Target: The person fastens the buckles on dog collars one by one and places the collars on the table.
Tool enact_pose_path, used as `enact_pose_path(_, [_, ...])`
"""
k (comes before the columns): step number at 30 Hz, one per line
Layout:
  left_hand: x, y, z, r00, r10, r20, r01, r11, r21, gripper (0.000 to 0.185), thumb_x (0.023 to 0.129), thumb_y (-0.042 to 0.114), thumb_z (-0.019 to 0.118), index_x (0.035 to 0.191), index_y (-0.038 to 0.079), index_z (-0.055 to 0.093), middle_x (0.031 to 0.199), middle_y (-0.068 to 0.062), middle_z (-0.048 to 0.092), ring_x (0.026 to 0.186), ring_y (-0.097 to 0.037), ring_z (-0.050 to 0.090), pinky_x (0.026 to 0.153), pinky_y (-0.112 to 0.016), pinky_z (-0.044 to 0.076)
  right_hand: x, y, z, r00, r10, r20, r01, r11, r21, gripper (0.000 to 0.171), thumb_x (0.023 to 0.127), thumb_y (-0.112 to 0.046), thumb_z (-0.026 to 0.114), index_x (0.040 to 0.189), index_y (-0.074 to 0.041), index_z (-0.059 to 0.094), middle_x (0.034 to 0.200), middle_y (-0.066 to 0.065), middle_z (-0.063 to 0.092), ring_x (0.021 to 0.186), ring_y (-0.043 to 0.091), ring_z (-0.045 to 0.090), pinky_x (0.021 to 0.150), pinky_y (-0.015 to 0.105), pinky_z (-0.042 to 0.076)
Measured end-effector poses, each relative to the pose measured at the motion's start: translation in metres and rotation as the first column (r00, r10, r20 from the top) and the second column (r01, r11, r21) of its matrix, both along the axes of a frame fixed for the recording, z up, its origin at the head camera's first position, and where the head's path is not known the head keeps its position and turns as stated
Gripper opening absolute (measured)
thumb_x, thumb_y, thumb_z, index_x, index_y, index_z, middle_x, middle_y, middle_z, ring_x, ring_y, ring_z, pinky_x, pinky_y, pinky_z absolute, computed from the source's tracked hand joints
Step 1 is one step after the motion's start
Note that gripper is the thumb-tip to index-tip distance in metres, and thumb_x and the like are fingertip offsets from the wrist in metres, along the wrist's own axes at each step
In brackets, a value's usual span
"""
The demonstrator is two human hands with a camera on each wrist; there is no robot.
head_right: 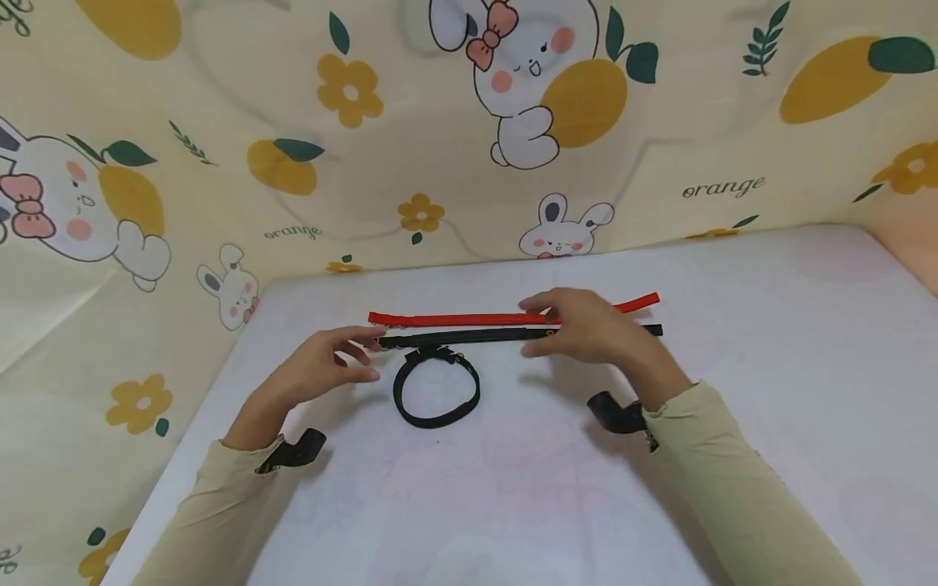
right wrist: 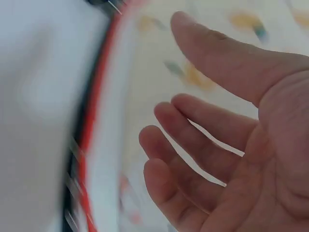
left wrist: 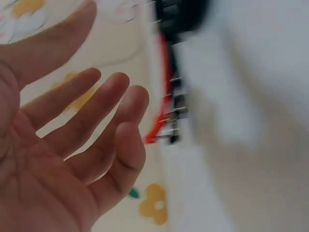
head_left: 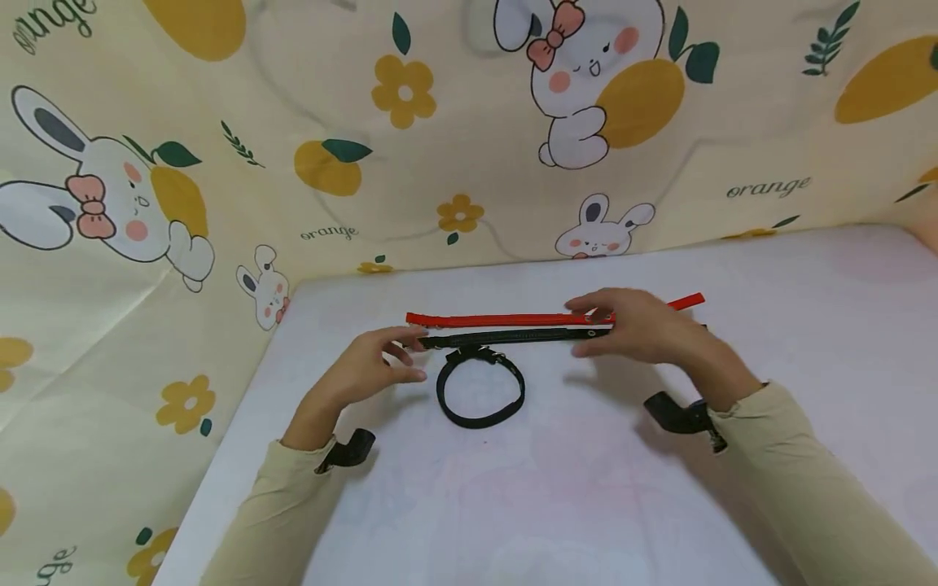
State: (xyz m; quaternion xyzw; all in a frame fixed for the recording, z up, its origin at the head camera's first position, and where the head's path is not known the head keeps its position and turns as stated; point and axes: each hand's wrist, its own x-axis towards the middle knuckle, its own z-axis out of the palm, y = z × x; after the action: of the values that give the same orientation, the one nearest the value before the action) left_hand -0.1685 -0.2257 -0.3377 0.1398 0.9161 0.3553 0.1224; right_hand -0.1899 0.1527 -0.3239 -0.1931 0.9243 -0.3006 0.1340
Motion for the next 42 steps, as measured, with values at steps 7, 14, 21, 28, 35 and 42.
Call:
enact_pose_path(7, [-0.011, -0.011, 0.006, 0.986, 0.165, 0.037, -0.170, 0.958, 0.230, 0.050, 0.090, 0.018, 0.075, 0.137, 0.016, 0.059, 0.128, -0.016, 0.065, 0.111, -0.026, 0.065, 0.087, -0.028, 0.051, -0.012, 0.087, 0.002, 0.993, -0.113, -0.012, 0.113, 0.993, 0.013, 0.068, 0.087, -0.047, 0.074, 0.142, -0.013, 0.055, 0.136, 0.014, 0.062, 0.123, 0.032, 0.058, 0.092, 0.042, 0.046])
enact_pose_path(14, [-0.015, -0.036, -0.011, 0.945, 0.319, 0.067, -0.325, 0.931, 0.165, 0.045, 0.091, 0.019, 0.074, 0.133, 0.010, 0.061, 0.124, -0.017, 0.066, 0.111, -0.028, 0.063, 0.084, -0.030, 0.052, -0.016, 0.149, -0.018, 0.993, -0.104, 0.060, 0.098, 0.990, 0.100, 0.059, 0.091, -0.044, 0.070, 0.139, -0.012, 0.058, 0.135, 0.021, 0.061, 0.121, 0.037, 0.057, 0.092, 0.052, 0.045])
enact_pose_path(21, [-0.023, -0.039, -0.029, 0.959, 0.272, 0.080, -0.271, 0.962, -0.025, 0.050, 0.086, 0.019, 0.079, 0.133, 0.015, 0.062, 0.120, -0.012, 0.066, 0.106, -0.027, 0.064, 0.083, -0.031, 0.051, -0.023, 0.158, -0.027, 0.993, -0.065, 0.103, 0.053, 0.992, 0.116, 0.055, 0.089, -0.041, 0.073, 0.134, -0.011, 0.062, 0.119, 0.008, 0.071, 0.098, -0.001, 0.060, 0.086, 0.037, 0.048])
enact_pose_path(28, [-0.028, -0.022, -0.038, 0.963, 0.269, -0.019, -0.269, 0.951, -0.155, 0.045, 0.084, 0.017, 0.080, 0.127, 0.014, 0.067, 0.111, -0.011, 0.068, 0.098, -0.027, 0.062, 0.083, -0.037, 0.049, -0.029, 0.141, -0.030, 0.986, -0.029, 0.165, 0.003, 0.988, 0.154, 0.056, 0.084, -0.039, 0.079, 0.126, -0.005, 0.063, 0.103, 0.001, 0.072, 0.098, 0.017, 0.061, 0.081, 0.031, 0.047])
enact_pose_path(35, [-0.029, -0.005, -0.035, 0.954, 0.268, -0.131, -0.289, 0.941, -0.174, 0.027, 0.086, 0.013, 0.077, 0.112, 0.010, 0.074, 0.094, -0.010, 0.069, 0.087, -0.024, 0.067, 0.072, -0.031, 0.050, -0.026, 0.136, -0.028, 0.990, -0.053, 0.130, 0.030, 0.984, 0.178, 0.060, 0.080, -0.043, 0.081, 0.124, -0.006, 0.064, 0.091, -0.001, 0.064, 0.087, 0.015, 0.053, 0.073, 0.029, 0.041])
enact_pose_path(42, [-0.026, 0.001, -0.018, 0.938, 0.295, -0.183, -0.317, 0.943, -0.102, 0.031, 0.089, 0.015, 0.076, 0.118, 0.007, 0.071, 0.105, -0.013, 0.073, 0.093, -0.028, 0.069, 0.065, -0.025, 0.049, -0.021, 0.141, -0.015, 0.994, -0.092, 0.060, 0.085, 0.991, 0.102, 0.049, 0.084, -0.038, 0.079, 0.122, -0.009, 0.066, 0.088, -0.003, 0.064, 0.086, 0.006, 0.057, 0.073, 0.023, 0.043])
